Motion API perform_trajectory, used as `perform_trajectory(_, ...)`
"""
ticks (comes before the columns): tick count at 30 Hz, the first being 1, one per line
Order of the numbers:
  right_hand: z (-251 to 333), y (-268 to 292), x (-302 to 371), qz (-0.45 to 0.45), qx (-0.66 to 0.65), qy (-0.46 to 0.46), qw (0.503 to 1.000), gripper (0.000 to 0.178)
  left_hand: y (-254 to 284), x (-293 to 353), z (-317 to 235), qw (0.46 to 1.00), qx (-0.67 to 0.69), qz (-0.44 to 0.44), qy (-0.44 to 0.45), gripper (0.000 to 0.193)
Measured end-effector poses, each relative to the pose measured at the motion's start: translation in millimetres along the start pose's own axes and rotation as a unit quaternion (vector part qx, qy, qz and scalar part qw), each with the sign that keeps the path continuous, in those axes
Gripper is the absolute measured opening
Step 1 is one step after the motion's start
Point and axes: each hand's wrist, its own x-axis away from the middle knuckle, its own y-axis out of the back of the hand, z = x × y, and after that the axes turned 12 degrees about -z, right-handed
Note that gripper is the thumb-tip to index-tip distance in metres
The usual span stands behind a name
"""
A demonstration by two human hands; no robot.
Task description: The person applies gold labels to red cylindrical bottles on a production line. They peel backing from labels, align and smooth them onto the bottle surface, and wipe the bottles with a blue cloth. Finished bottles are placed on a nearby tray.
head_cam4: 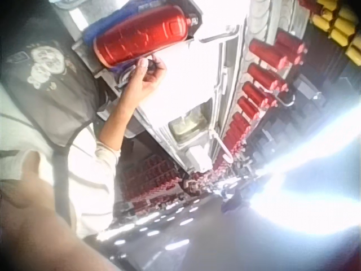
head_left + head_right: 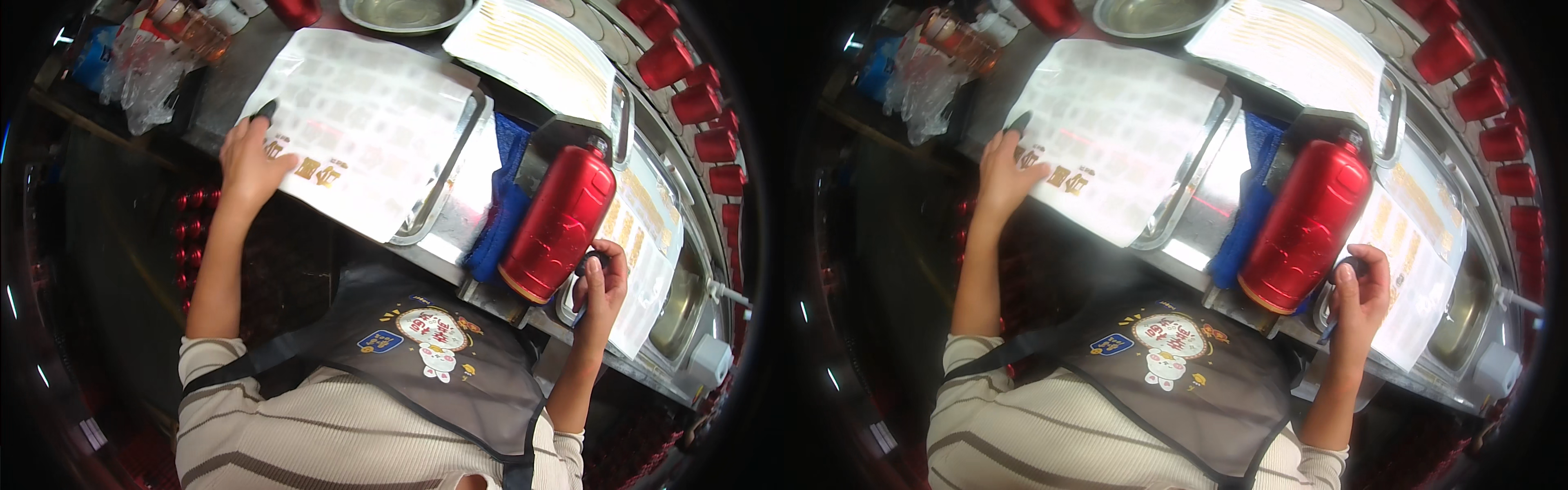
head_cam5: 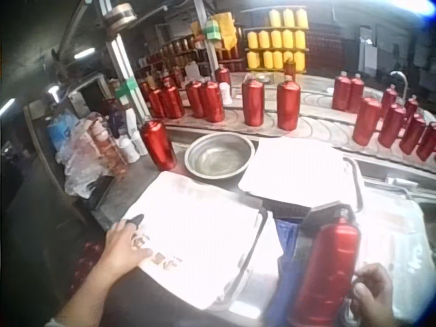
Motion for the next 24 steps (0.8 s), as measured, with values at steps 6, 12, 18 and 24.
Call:
perform_trajectory(6,10.3,-6.0,-1.9,0.033,-0.023,-0.026,0.999,0.026,-14.6,-0.6,32.1,0.988,-0.146,0.044,0.025,0.079)
perform_trajectory(12,16.0,-6.9,9.1,0.039,-0.027,-0.049,0.998,0.029,-6.0,-10.4,49.5,0.986,-0.156,0.046,0.035,0.090)
perform_trajectory(18,-8.6,-3.3,9.6,0.037,-0.037,-0.029,0.998,0.030,-9.0,-22.3,14.4,0.985,-0.164,0.052,0.031,0.090)
perform_trajectory(24,-4.7,-5.8,7.4,0.052,-0.024,-0.018,0.998,0.031,-25.3,-43.0,15.4,0.991,-0.112,0.065,0.022,0.105)
